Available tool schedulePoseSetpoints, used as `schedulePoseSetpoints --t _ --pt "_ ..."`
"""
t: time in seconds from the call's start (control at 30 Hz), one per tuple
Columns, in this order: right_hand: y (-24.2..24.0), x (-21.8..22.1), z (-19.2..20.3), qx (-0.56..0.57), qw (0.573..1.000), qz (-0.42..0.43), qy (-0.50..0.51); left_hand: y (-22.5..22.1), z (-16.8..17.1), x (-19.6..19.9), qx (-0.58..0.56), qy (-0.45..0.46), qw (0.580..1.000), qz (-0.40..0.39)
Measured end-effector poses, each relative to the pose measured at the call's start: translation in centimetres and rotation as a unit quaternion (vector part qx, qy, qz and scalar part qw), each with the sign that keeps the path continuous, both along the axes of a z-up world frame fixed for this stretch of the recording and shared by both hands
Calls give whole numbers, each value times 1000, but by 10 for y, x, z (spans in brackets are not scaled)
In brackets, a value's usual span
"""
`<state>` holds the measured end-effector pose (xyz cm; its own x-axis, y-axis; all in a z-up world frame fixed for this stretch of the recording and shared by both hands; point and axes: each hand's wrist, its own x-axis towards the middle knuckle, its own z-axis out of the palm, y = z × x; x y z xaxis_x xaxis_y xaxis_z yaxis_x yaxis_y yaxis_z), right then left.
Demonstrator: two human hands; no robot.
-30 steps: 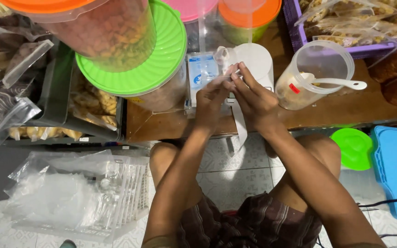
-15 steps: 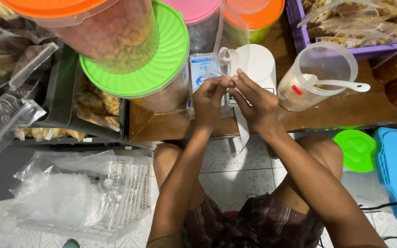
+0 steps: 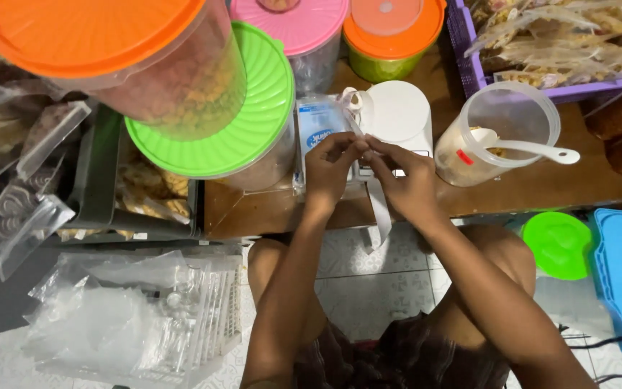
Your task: The person is manually packaging cornflakes by applying labels to plastic bags, weighing them on a digital scale, and filling them with the product using a scoop.
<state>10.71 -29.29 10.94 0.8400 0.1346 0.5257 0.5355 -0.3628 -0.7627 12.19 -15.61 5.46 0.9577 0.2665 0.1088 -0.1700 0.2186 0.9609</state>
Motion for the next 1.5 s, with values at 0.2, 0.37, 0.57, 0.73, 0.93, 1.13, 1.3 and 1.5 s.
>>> schedulePoseSetpoints --t 0.2,0.37,0.57,0.73,0.93,1.13,1.3,1.5 --pt "-3 6 11 113 978 16 175 -2 4 9 5 -14 1000 -9" --pt "8 7 17 70 990 -28 119 4 -12 18 4 -57 998 1" --pt "25 14 13 72 996 -34 -41 13 18 4 -14 -74 997 30" --pt "41 11 18 66 989 -20 -133 25 -6 5 -112 -97 989 -6" --pt "28 13 9 74 991 -16 -107 15 -16 14 -167 -93 981 -37" --pt "8 12 9 88 993 4 -82 0 2 11 -152 -94 983 -39" --pt "-1 12 10 74 992 -4 -103 -2 25 -1 -45 -91 994 -31" --pt "-7 2 19 -58 965 -44 -253 -1 3 -1 -99 -110 988 -50"
